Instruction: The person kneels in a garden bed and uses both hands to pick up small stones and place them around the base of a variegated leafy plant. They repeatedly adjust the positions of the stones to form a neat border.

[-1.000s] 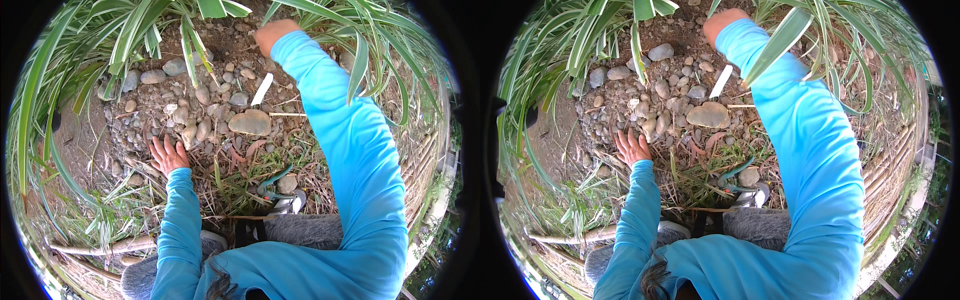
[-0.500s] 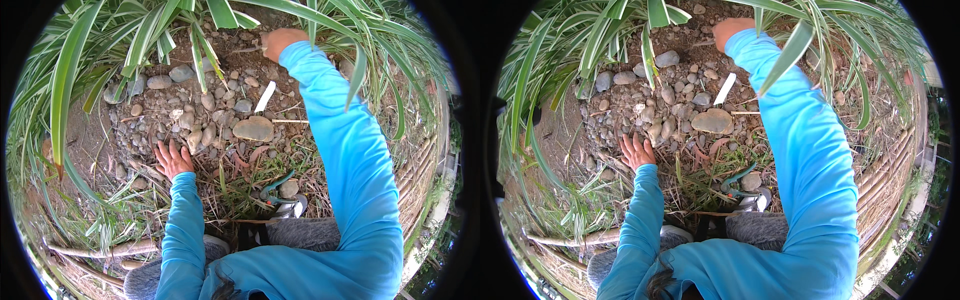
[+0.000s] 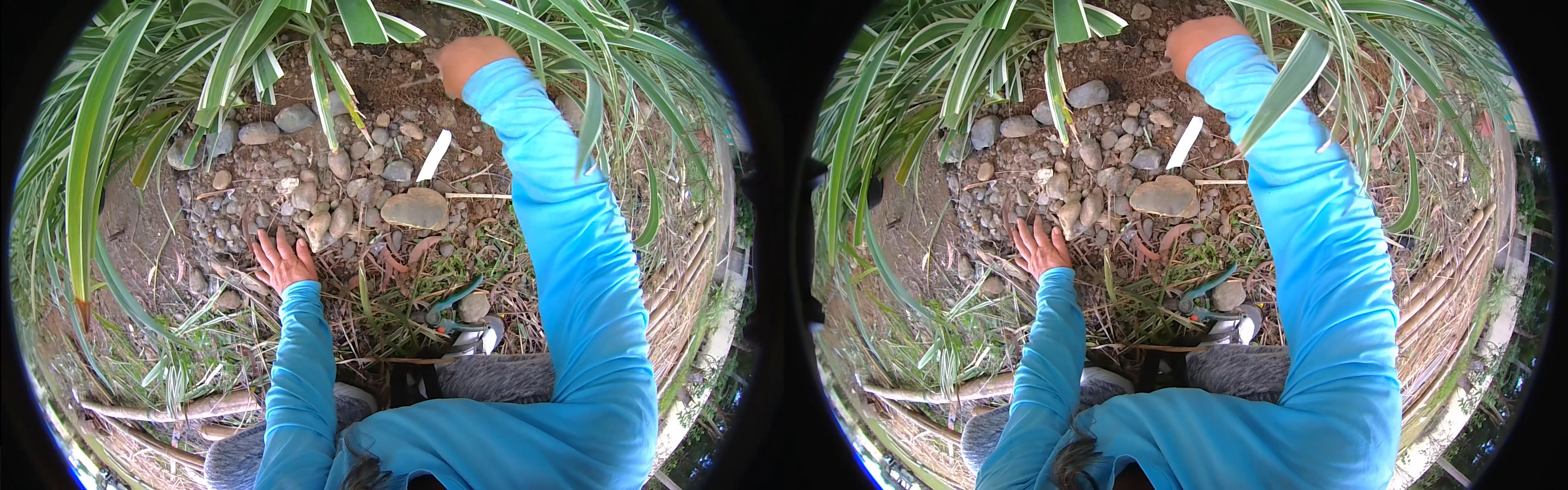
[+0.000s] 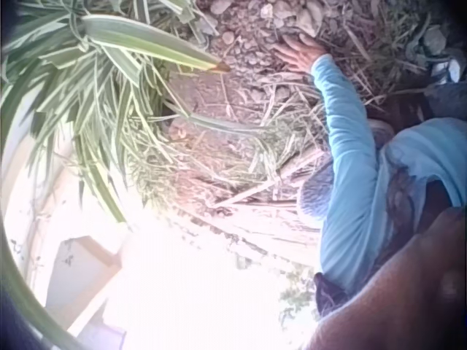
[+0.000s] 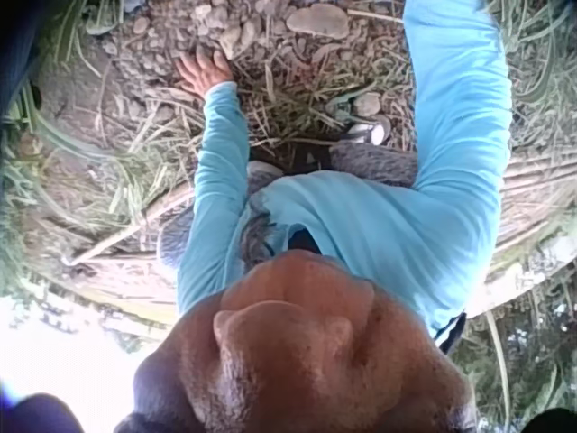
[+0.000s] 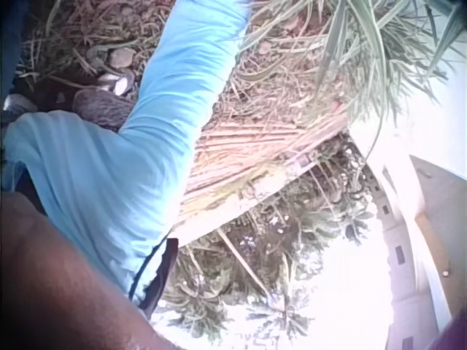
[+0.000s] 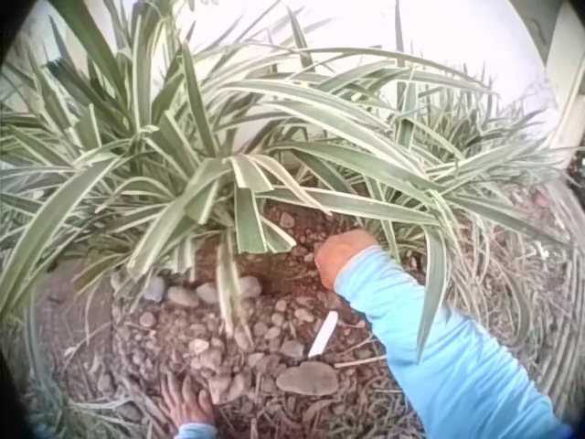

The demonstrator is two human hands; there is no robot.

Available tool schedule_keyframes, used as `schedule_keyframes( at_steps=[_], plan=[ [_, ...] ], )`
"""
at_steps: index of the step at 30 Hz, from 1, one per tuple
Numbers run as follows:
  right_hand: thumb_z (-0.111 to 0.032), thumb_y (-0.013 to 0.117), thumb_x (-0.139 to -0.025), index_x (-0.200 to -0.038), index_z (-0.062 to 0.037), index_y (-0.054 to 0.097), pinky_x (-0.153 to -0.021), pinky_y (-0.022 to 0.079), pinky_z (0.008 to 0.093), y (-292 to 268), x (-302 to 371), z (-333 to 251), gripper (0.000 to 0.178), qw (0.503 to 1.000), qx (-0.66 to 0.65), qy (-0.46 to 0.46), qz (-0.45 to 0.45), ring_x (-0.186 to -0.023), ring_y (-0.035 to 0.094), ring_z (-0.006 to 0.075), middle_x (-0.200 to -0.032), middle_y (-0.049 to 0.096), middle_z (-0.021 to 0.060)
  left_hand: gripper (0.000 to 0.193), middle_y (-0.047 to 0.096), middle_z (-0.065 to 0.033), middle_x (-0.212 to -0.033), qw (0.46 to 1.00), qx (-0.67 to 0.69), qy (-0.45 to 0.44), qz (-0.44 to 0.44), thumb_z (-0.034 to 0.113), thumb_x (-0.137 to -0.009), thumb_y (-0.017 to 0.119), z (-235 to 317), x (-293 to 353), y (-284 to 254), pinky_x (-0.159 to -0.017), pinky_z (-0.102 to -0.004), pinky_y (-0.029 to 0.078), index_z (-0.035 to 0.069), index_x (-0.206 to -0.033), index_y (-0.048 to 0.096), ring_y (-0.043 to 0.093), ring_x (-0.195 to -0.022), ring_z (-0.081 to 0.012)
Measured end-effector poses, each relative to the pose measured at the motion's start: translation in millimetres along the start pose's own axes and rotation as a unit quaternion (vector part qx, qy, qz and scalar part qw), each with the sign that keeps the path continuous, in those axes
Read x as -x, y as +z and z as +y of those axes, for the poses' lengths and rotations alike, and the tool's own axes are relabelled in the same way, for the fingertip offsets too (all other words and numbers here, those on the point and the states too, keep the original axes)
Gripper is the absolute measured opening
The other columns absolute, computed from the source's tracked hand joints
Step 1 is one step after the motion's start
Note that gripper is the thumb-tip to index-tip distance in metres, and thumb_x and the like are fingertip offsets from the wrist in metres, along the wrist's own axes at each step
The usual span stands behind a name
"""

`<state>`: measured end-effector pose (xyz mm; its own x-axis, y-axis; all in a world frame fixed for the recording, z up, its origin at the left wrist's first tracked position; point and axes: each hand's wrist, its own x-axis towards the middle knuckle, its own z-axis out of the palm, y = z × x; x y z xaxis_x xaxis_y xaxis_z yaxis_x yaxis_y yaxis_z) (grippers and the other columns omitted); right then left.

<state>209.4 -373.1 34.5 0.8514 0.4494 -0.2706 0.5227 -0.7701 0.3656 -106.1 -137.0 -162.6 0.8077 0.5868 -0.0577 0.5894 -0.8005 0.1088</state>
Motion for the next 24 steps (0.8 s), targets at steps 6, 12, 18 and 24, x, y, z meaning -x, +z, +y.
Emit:
schedule_keyframes(
  at_steps=[6,12,18,24],
  plan=[
    [-0.021,0.061,-0.082,-0.114,-0.0136,0.065,-0.081,0.054,0.0401,-11,-3,0,0.033,0.997,-0.043,0.041,-0.041,-0.098,0.066,0.0287,-0.107,0.068,0.0094,0.050,0.022,-0.0082,-0.155,1.000,-0.006,0.004,-0.002,0.044,-0.093,0.048,1,0,0,-0.105,-0.0681,0.019,0.021,-0.137,0.045,0.017,-0.143,-0.0346],
    [-0.018,0.060,-0.080,-0.110,-0.0133,0.067,-0.082,0.054,0.0434,-13,-7,5,0.031,0.993,0.001,-0.043,-0.114,-0.097,0.066,0.0294,-0.107,0.068,0.0091,0.049,0.022,-0.0074,-0.155,1.000,-0.003,0.005,0.011,0.044,-0.093,0.048,-1,0,4,-0.105,-0.0677,0.019,0.021,-0.137,0.047,0.017,-0.143,-0.0338],
    [-0.021,0.063,-0.077,-0.107,-0.0123,0.069,-0.079,0.055,0.0445,-10,0,1,0.031,0.995,-0.100,-0.002,-0.019,-0.095,0.066,0.0318,-0.104,0.068,0.0110,0.048,0.022,-0.0072,-0.155,1.000,-0.005,0.006,0.022,0.044,-0.093,0.049,-2,1,6,-0.104,-0.0679,0.020,0.022,-0.136,0.047,0.018,-0.142,-0.0335],
    [-0.023,0.060,-0.080,-0.107,-0.0146,0.070,-0.084,0.054,0.0416,25,1,-1,0.030,0.986,-0.157,0.048,-0.027,-0.093,0.067,0.0285,-0.103,0.069,0.0107,0.048,0.022,-0.0080,-0.155,1.000,-0.004,0.013,0.025,0.043,-0.093,0.049,-2,0,6,-0.103,-0.0687,0.021,0.021,-0.136,0.046,0.018,-0.142,-0.0345]
  ],
)
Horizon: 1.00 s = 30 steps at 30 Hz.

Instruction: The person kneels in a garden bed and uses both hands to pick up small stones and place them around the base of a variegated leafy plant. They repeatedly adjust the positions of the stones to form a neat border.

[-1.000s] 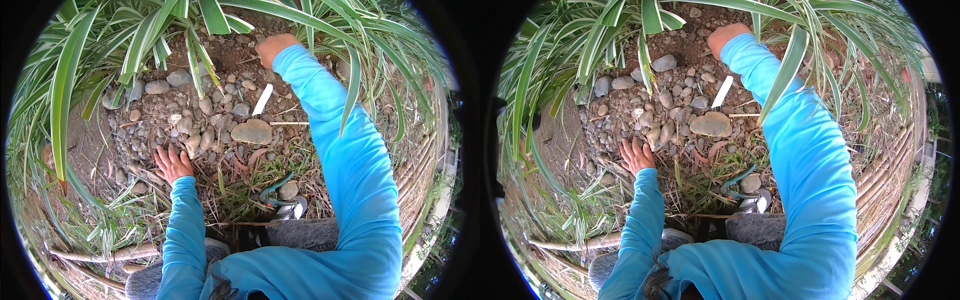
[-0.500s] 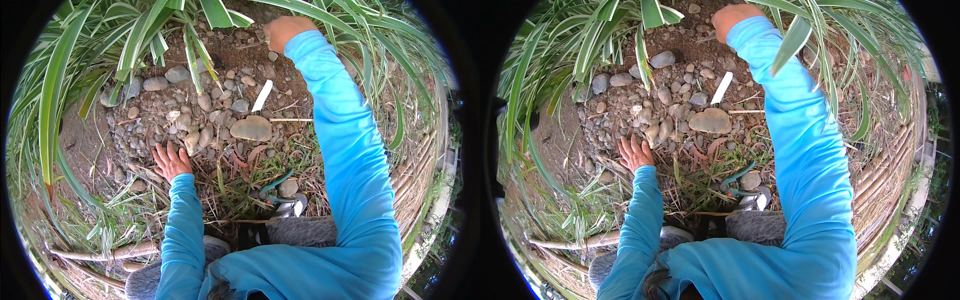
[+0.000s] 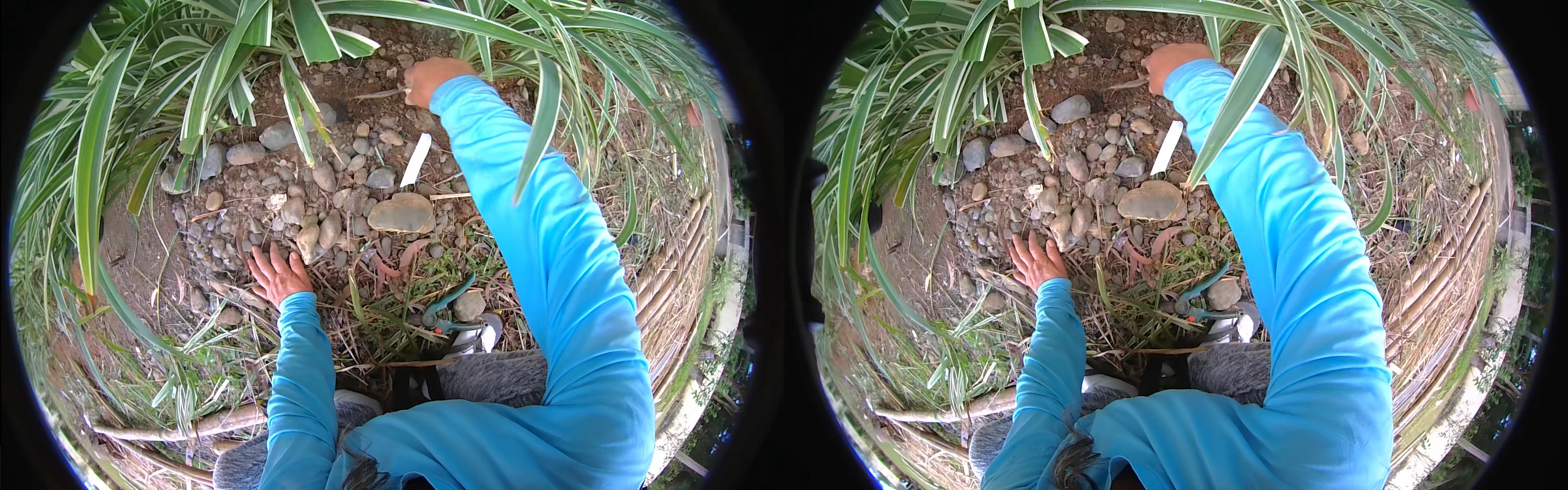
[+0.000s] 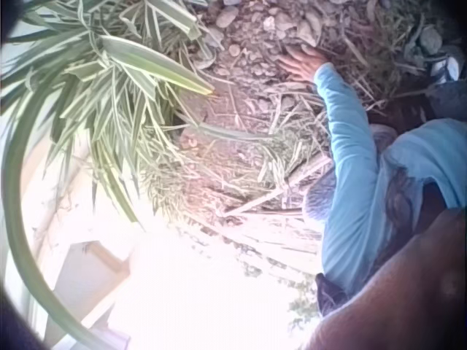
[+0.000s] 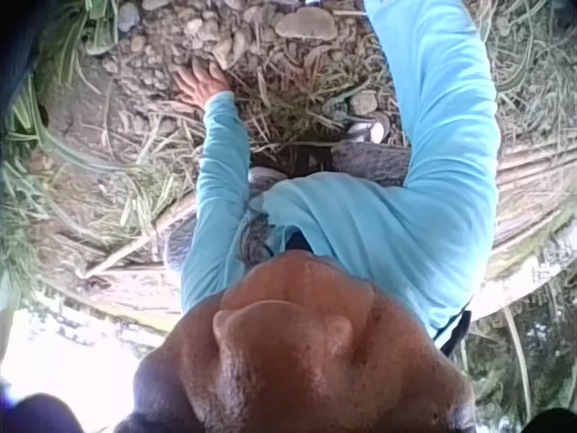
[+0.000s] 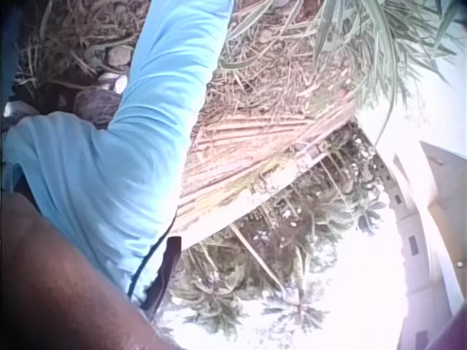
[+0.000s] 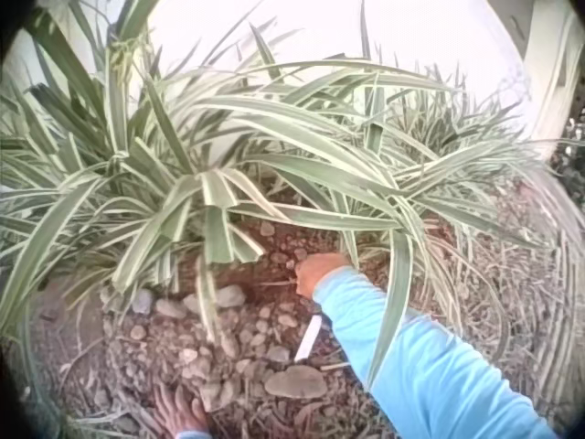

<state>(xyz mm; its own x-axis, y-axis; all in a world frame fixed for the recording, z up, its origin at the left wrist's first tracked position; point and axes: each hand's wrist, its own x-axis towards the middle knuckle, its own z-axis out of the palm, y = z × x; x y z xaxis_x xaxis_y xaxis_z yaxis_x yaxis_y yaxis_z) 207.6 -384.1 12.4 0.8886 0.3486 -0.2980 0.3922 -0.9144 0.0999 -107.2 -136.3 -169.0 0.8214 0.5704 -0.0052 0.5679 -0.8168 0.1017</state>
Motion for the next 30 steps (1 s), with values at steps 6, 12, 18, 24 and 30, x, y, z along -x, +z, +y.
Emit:
schedule_keyframes(
  at_steps=[6,12,18,24,30],
  plan=[
    [-0.029,0.065,-0.079,-0.107,-0.0161,0.069,-0.082,0.053,0.0424,9,-2,7,0.030,0.993,0.104,-0.029,-0.038,-0.098,0.065,0.0292,-0.104,0.069,0.0085,0.048,0.022,-0.0084,-0.155,1.000,0.002,0.001,-0.005,0.042,-0.093,0.049,0,0,-1,-0.104,-0.0689,0.020,0.022,-0.136,0.046,0.018,-0.142,-0.0352],
    [-0.031,0.065,-0.079,-0.106,-0.0145,0.069,-0.084,0.053,0.0413,-21,-3,14,0.032,0.992,0.112,0.063,0.019,-0.100,0.065,0.0284,-0.107,0.068,0.0078,0.049,0.023,-0.0089,-0.154,1.000,0.015,-0.002,-0.006,0.043,-0.093,0.049,2,0,-3,-0.105,-0.0676,0.018,0.022,-0.137,0.046,0.019,-0.142,-0.0352],
    [-0.033,0.066,-0.077,-0.106,-0.0135,0.070,-0.083,0.052,0.0440,-14,-7,17,0.034,0.995,0.093,0.017,-0.026,-0.097,0.065,0.0294,-0.103,0.069,0.0105,0.048,0.024,-0.0079,-0.154,1.000,0.011,-0.001,-0.007,0.043,-0.093,0.049,1,-1,-2,-0.104,-0.0680,0.020,0.022,-0.137,0.047,0.019,-0.142,-0.0356],
    [-0.031,0.062,-0.082,-0.106,-0.0153,0.070,-0.084,0.052,0.0436,-4,-8,11,0.030,0.992,0.088,0.013,-0.089,-0.098,0.066,0.0300,-0.107,0.069,0.0080,0.049,0.022,-0.0066,-0.155,1.000,0.001,-0.006,-0.003,0.043,-0.093,0.050,0,1,0,-0.105,-0.0670,0.020,0.021,-0.136,0.048,0.018,-0.142,-0.0341],
    [-0.030,0.063,-0.081,-0.109,-0.0146,0.069,-0.083,0.053,0.0413,-2,4,9,0.032,0.999,0.039,-0.002,-0.031,-0.100,0.065,0.0288,-0.106,0.068,0.0083,0.049,0.023,-0.0080,-0.155,1.000,0.015,0.004,0.006,0.043,-0.093,0.050,-1,1,-1,-0.105,-0.0668,0.020,0.020,-0.136,0.048,0.018,-0.142,-0.0339]
  ],
)
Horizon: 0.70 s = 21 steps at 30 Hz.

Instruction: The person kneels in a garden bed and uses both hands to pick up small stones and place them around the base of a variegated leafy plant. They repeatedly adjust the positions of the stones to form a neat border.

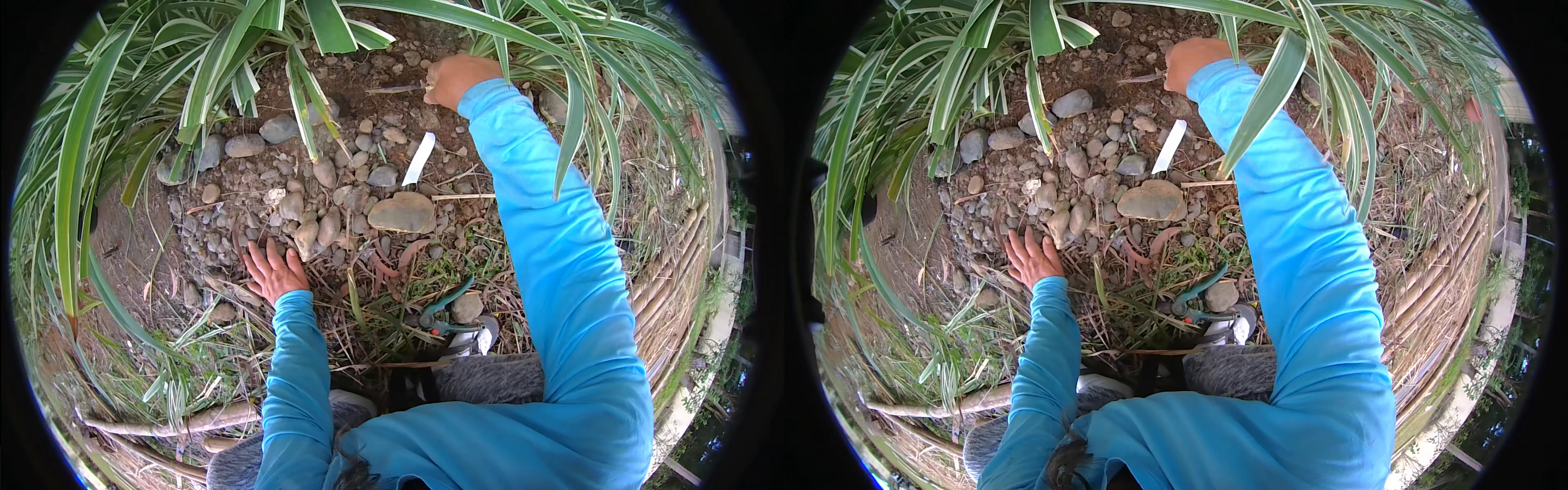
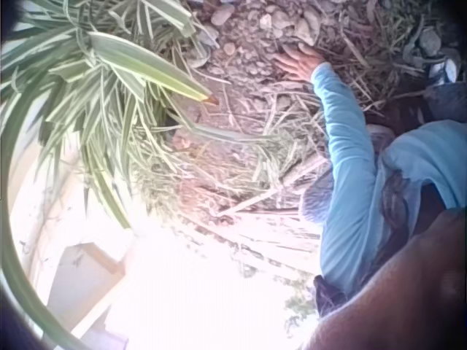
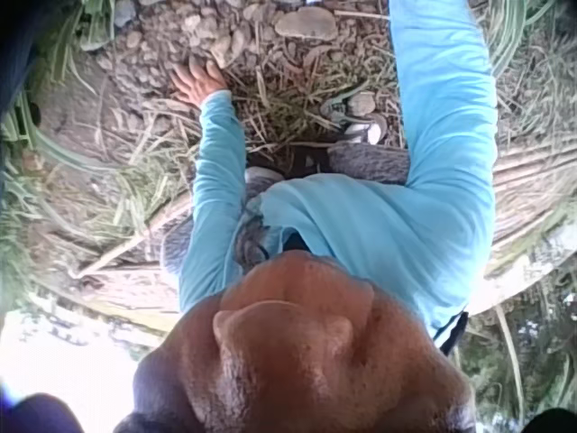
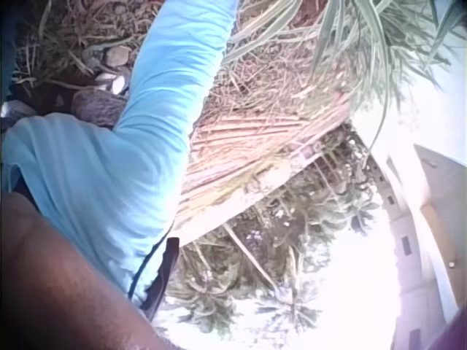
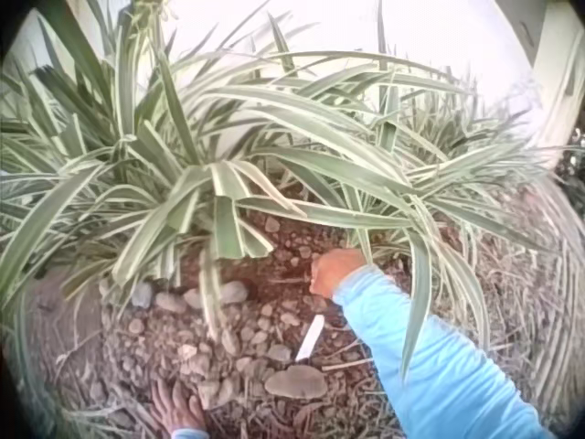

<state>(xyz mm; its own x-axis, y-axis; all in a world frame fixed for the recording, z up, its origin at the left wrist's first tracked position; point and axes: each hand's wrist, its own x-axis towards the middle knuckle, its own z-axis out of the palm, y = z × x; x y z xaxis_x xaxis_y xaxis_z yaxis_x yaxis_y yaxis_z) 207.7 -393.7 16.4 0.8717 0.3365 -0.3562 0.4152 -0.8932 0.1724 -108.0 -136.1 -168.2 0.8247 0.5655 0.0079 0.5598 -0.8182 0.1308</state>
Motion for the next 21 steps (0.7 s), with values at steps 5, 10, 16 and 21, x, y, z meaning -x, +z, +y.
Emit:
schedule_keyframes(
  at_steps=[5,10,16,21],
  plan=[
    [-0.030,0.071,-0.076,-0.103,-0.0142,0.072,-0.079,0.054,0.0432,-27,-13,-15,0.031,0.994,0.083,-0.059,-0.037,-0.094,0.067,0.0287,-0.103,0.069,0.0080,0.048,0.024,-0.0084,-0.154,1.000,-0.010,-0.002,-0.009,0.042,-0.093,0.049,1,-1,-2,-0.105,-0.0672,0.020,0.020,-0.136,0.048,0.018,-0.142,-0.0338],
    [-0.029,0.070,-0.077,-0.106,-0.0140,0.071,-0.078,0.055,0.0434,-35,-22,-24,0.032,0.995,0.064,-0.035,-0.069,-0.097,0.066,0.0287,-0.109,0.068,0.0073,0.047,0.025,-0.0080,-0.154,1.000,-0.011,-0.008,-0.010,0.043,-0.093,0.049,3,0,-3,-0.105,-0.0674,0.020,0.020,-0.134,0.050,0.018,-0.143,-0.0322],
    [-0.029,0.066,-0.080,-0.110,-0.0169,0.069,-0.084,0.053,0.0431,-20,-22,-25,0.033,1.000,0.005,0.020,-0.005,-0.100,0.065,0.0280,-0.110,0.068,0.0062,0.048,0.024,-0.0059,-0.154,1.000,-0.020,-0.010,-0.013,0.044,-0.093,0.048,3,-1,-2,-0.105,-0.0672,0.020,0.021,-0.136,0.048,0.018,-0.143,-0.0313],
    [-0.028,0.061,-0.081,-0.104,-0.0139,0.071,-0.083,0.053,0.0422,-20,-14,-25,0.029,0.998,0.056,0.014,-0.018,-0.100,0.065,0.0280,-0.109,0.068,0.0089,0.049,0.023,-0.0061,-0.155,1.000,-0.019,-0.011,-0.018,0.045,-0.094,0.047,3,-1,-2,-0.104,-0.0681,0.021,0.020,-0.136,0.047,0.018,-0.143,-0.0323]
  ],
)
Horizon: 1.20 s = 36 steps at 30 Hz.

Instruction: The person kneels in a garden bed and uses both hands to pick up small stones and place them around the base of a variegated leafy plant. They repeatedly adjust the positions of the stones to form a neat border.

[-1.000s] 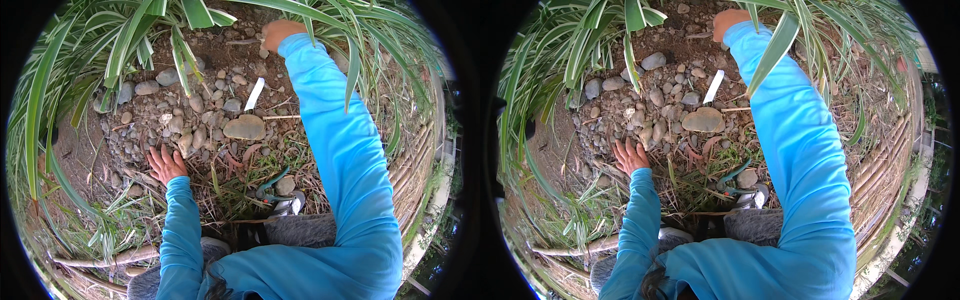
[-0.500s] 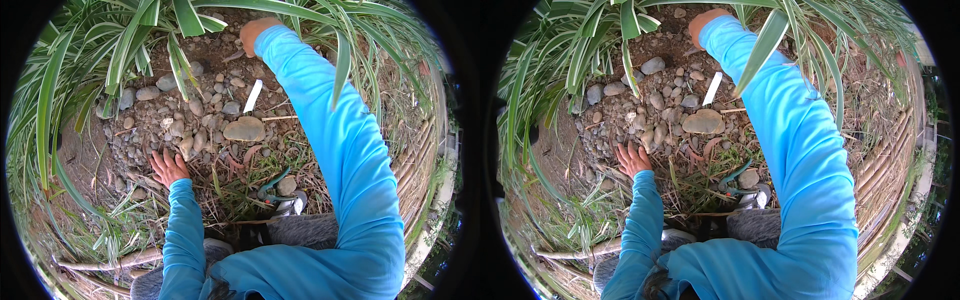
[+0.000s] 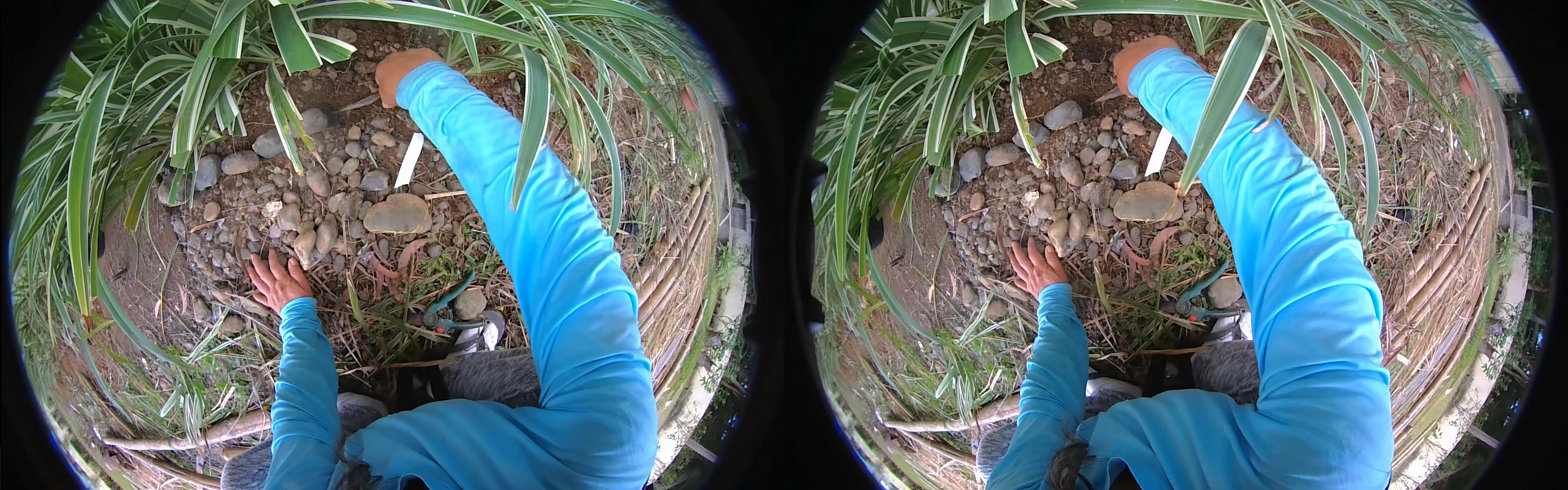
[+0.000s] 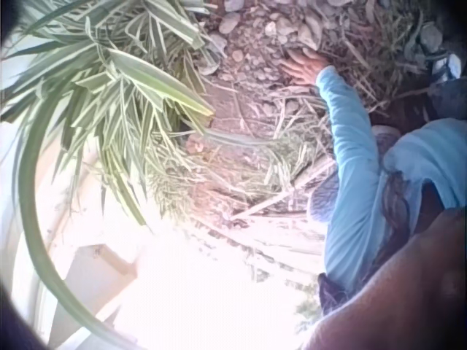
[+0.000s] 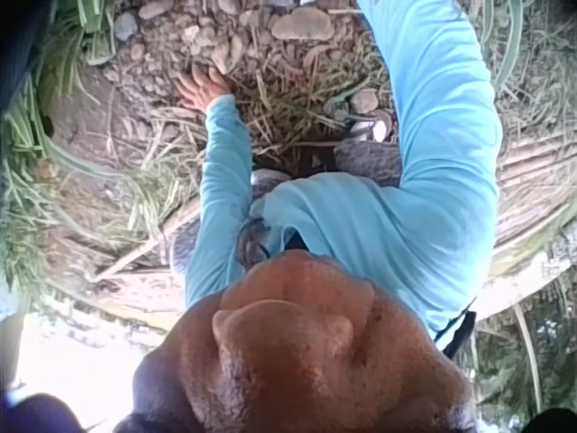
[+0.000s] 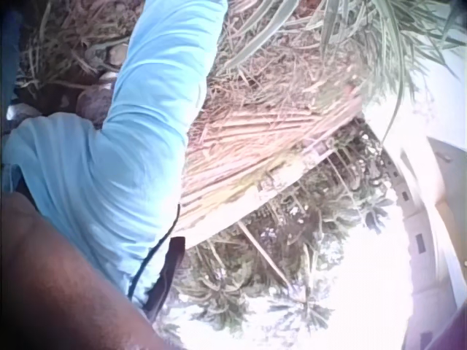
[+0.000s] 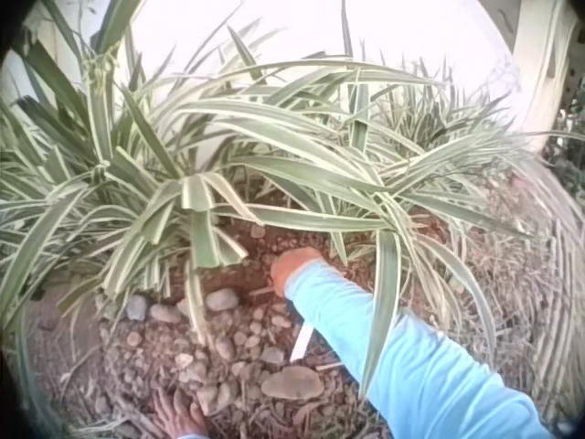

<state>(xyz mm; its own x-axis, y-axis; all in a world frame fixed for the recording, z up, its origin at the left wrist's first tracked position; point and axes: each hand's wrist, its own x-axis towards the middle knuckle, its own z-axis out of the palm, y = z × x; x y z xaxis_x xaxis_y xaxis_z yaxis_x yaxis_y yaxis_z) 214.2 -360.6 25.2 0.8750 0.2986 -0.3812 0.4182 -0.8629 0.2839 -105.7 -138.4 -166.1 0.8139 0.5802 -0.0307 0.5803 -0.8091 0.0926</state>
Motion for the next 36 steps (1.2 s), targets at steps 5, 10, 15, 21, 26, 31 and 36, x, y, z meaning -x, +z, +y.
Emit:
schedule_keyframes(
  at_steps=[5,10,15,21,26,31,36],
  plan=[
    [-0.025,0.064,-0.082,-0.102,-0.0116,0.072,-0.080,0.054,0.0417,-1,6,5,0.026,0.998,-0.040,0.040,-0.002,-0.096,0.067,0.0271,-0.105,0.069,0.0098,0.049,0.021,-0.0077,-0.155,1.000,0.000,0.006,0.004,0.045,-0.094,0.045,-1,1,-1,-0.104,-0.0691,0.020,0.020,-0.137,0.046,0.017,-0.143,-0.0340],
    [-0.031,0.068,-0.079,-0.110,-0.0125,0.069,-0.080,0.054,0.0404,9,-4,4,0.036,0.999,-0.031,-0.016,-0.015,-0.098,0.066,0.0283,-0.110,0.067,0.0104,0.048,0.023,-0.0082,-0.154,1.000,0.002,0.009,0.012,0.045,-0.094,0.045,-2,0,1,-0.103,-0.0691,0.021,0.020,-0.135,0.048,0.019,-0.142,-0.0341],
    [-0.030,0.069,-0.078,-0.103,-0.0114,0.072,-0.079,0.054,0.0421,10,-4,11,0.032,1.000,0.010,0.024,0.010,-0.095,0.067,0.0294,-0.101,0.070,0.0091,0.048,0.024,-0.0077,-0.154,1.000,-0.006,0.009,0.014,0.045,-0.094,0.045,-5,1,4,-0.104,-0.0678,0.021,0.020,-0.134,0.049,0.019,-0.142,-0.0335],
    [-0.030,0.065,-0.081,-0.102,-0.0091,0.071,-0.083,0.053,0.0431,11,19,8,0.030,0.998,-0.051,-0.030,-0.001,-0.097,0.066,0.0306,-0.102,0.069,0.0131,0.048,0.024,-0.0073,-0.154,1.000,-0.013,0.000,-0.002,0.046,-0.094,0.046,-2,-1,3,-0.105,-0.0677,0.020,0.022,-0.136,0.047,0.018,-0.142,-0.0328],
    [-0.034,0.059,-0.088,-0.110,-0.0090,0.061,-0.080,0.052,0.0453,52,67,49,0.034,0.998,-0.055,0.012,0.020,-0.093,0.065,0.0334,-0.095,0.069,0.0158,0.048,0.024,-0.0080,-0.154,1.000,-0.002,0.020,0.019,0.044,-0.094,0.047,-5,1,3,-0.103,-0.0689,0.021,0.021,-0.136,0.046,0.019,-0.142,-0.0340],
    [-0.028,0.053,-0.092,-0.132,-0.0103,0.046,-0.091,0.047,0.0476,124,128,46,0.044,0.997,-0.028,0.037,-0.059,-0.116,0.053,0.0369,-0.125,0.052,0.0223,0.048,0.024,-0.0076,-0.154,0.999,-0.004,0.017,0.030,0.044,-0.093,0.048,-5,0,9,-0.102,-0.0689,0.023,0.021,-0.136,0.047,0.020,-0.141,-0.0342],
    [-0.039,0.060,-0.088,-0.139,-0.0148,0.040,-0.103,0.040,0.0454,158,145,-26,0.060,0.960,-0.157,-0.232,0.022,-0.121,0.043,0.0380,-0.130,0.043,0.0155,0.049,0.024,-0.0074,-0.154,1.000,-0.008,0.009,0.017,0.044,-0.093,0.049,-4,0,7,-0.104,-0.0682,0.021,0.021,-0.136,0.046,0.019,-0.142,-0.0337]
  ],
)
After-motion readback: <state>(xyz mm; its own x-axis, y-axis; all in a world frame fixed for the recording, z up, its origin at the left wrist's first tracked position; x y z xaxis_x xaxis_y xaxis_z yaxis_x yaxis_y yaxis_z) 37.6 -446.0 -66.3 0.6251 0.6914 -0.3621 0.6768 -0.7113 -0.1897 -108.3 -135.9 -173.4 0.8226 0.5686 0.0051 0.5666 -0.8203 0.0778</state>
